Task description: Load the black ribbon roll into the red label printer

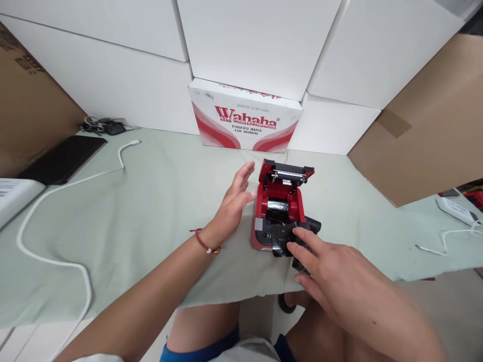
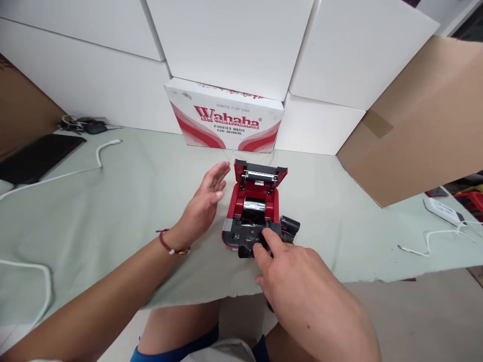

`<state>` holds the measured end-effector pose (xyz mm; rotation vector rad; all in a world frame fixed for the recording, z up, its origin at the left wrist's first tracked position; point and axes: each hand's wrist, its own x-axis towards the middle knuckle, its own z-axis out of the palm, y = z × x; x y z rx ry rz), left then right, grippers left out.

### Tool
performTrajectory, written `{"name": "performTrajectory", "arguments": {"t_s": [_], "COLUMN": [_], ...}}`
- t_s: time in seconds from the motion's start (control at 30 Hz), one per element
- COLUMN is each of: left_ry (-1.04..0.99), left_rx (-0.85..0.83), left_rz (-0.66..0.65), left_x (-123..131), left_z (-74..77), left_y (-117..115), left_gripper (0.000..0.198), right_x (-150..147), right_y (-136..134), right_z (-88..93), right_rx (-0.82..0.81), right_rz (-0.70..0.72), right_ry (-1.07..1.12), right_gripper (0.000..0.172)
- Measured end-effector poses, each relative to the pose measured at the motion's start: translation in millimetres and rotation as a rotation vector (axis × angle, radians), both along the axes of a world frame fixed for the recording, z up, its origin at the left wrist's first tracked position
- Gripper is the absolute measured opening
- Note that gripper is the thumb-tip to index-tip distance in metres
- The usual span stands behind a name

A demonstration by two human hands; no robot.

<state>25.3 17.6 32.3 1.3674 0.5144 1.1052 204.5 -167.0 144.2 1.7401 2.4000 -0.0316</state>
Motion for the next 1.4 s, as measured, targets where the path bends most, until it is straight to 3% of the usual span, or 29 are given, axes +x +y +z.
{"name": "performTrajectory", "arguments": {"t_s": [0.17, 0.27, 0.37, 0.57, 0.83, 1.0, 1.1, 1.27, 1.4], "left_ry": [0.17, 0.145, 0.106, 0.196, 0.19, 0.13, 0.022, 0.023, 0.018], "left_rx": [0.21, 0.2, 0.193, 0.305, 0.458, 0.317, 0.171, 0.145, 0.0], "left_rz": [0.056, 0.102, 0.13, 0.066, 0.134, -0.024, -0.14, -0.116, -0.195], "left_x": [12, 14, 5, -20, -20, -22, -21, -18, -15], "left_z": [49.6, 58.8, 50.6, 18.6, -1.0, -5.3, -12.4, -25.8, -34.4], "left_y": [12, 6, -10, -36, -35, -31, -26, -20, -20], "left_gripper": [0.048, 0.047, 0.045, 0.048, 0.039, 0.02, 0.034, 0.09, 0.105], "right_x": [-1, 0, 2, 3, 3, -1, -1, -2, -3], "right_y": [-9, -12, -14, -14, -10, 0, 4, 4, 3], "right_z": [-7.9, -10.1, -9.7, -8.6, -5.7, 4.0, 6.8, 6.4, 3.9], "right_rx": [0.023, -0.008, -0.047, -0.08, -0.087, -0.002, 0.031, 0.016, 0.014], "right_rz": [0.062, 0.075, 0.048, 0.034, 0.012, 0.066, 0.047, 0.029, -0.008], "right_ry": [-0.061, -0.019, 0.02, 0.073, 0.141, 0.127, 0.14, 0.129, 0.142], "right_gripper": [0.046, 0.039, 0.033, 0.016, 0.012, 0.024, 0.03, 0.029, 0.029]}}
